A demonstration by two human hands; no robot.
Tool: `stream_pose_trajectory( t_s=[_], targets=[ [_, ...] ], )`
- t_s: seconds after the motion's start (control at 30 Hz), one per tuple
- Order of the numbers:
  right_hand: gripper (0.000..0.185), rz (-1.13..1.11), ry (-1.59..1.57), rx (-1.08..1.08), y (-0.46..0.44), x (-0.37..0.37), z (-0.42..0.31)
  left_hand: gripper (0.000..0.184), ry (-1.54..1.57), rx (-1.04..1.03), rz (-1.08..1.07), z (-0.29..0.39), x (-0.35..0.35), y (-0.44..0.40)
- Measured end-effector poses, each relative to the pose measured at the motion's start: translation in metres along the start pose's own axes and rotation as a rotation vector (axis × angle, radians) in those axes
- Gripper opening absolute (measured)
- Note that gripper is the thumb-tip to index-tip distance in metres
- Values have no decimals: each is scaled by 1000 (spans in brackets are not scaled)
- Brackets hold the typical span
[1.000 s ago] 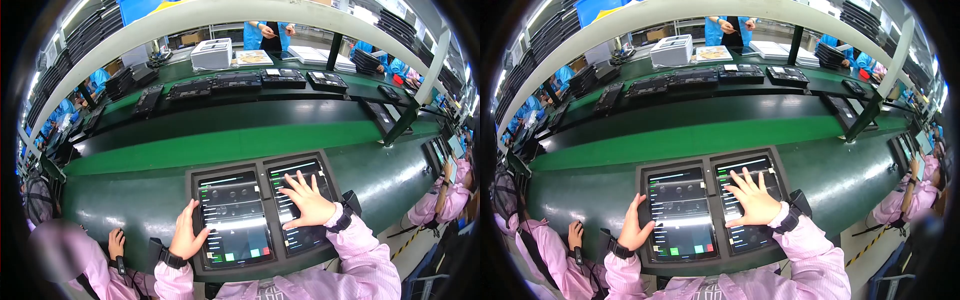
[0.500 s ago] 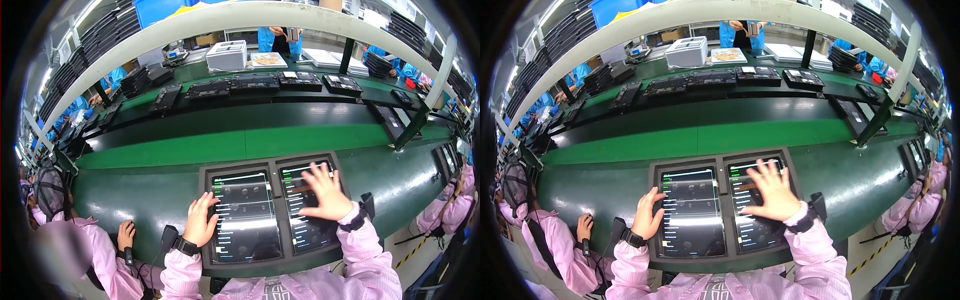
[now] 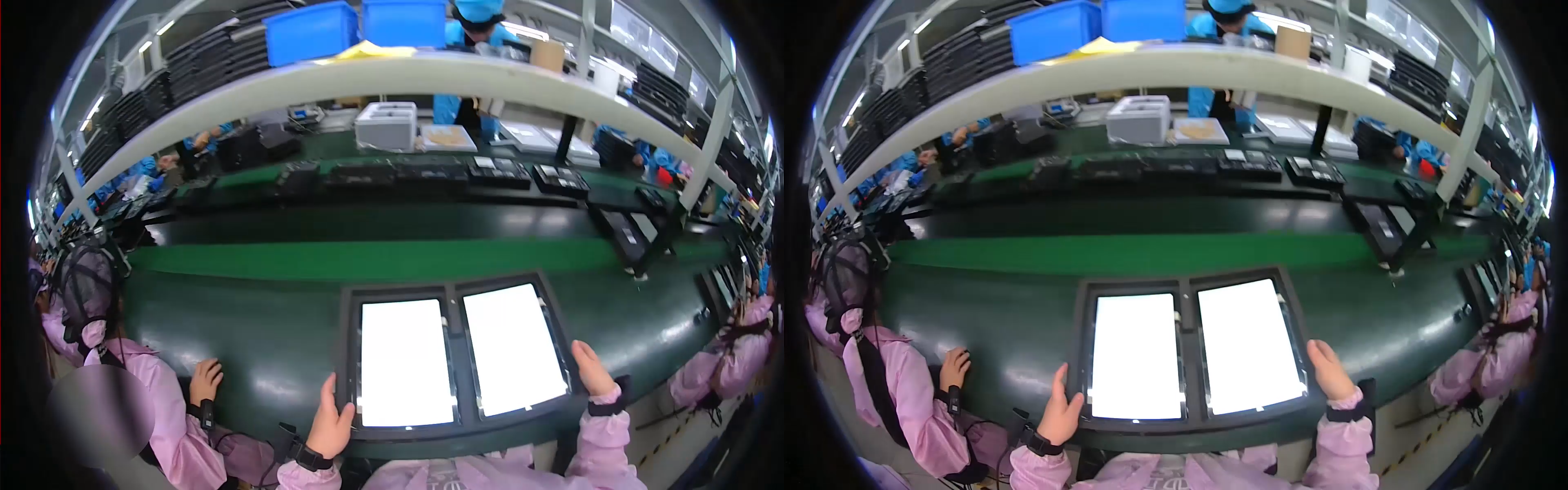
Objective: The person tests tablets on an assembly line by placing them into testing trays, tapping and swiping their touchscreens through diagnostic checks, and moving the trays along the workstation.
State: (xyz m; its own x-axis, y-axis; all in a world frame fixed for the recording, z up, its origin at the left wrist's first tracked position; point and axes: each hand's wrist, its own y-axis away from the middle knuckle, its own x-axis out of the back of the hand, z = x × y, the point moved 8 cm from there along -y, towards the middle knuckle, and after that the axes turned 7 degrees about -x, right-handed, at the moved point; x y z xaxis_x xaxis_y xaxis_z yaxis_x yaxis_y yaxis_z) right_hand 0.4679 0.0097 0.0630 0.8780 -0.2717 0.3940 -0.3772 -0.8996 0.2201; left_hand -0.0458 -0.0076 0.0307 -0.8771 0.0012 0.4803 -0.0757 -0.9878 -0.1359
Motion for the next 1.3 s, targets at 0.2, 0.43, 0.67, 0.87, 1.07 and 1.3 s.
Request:
stream_pose_trajectory(
  t_s=[0.2, 0.43, 0.67, 0.87, 1.07, 1.3],
  targets=[
    [29, -479, -556, 20, 37, -42, -70, 60, 370, 112, 197, -45, 40, 24],
    [17, -503, -639, 47, 37, -145, -145, 57, 580, 194, 471, -91, 90, 79],
    [33, -427, -546, 63, 47, -283, -182, 72, 345, 51, 837, -99, 121, 133],
    [52, -421, -512, 70, 20, -358, -184, 69, 288, 82, 870, -122, 147, 146],
    [52, -469, -575, 10, 21, -365, -171, 64, 208, 185, 892, -152, 185, 156],
    [64, -509, -610, -24, 20, -400, -146, 76, 621, 32, 941, -150, 171, 148]
  ],
)
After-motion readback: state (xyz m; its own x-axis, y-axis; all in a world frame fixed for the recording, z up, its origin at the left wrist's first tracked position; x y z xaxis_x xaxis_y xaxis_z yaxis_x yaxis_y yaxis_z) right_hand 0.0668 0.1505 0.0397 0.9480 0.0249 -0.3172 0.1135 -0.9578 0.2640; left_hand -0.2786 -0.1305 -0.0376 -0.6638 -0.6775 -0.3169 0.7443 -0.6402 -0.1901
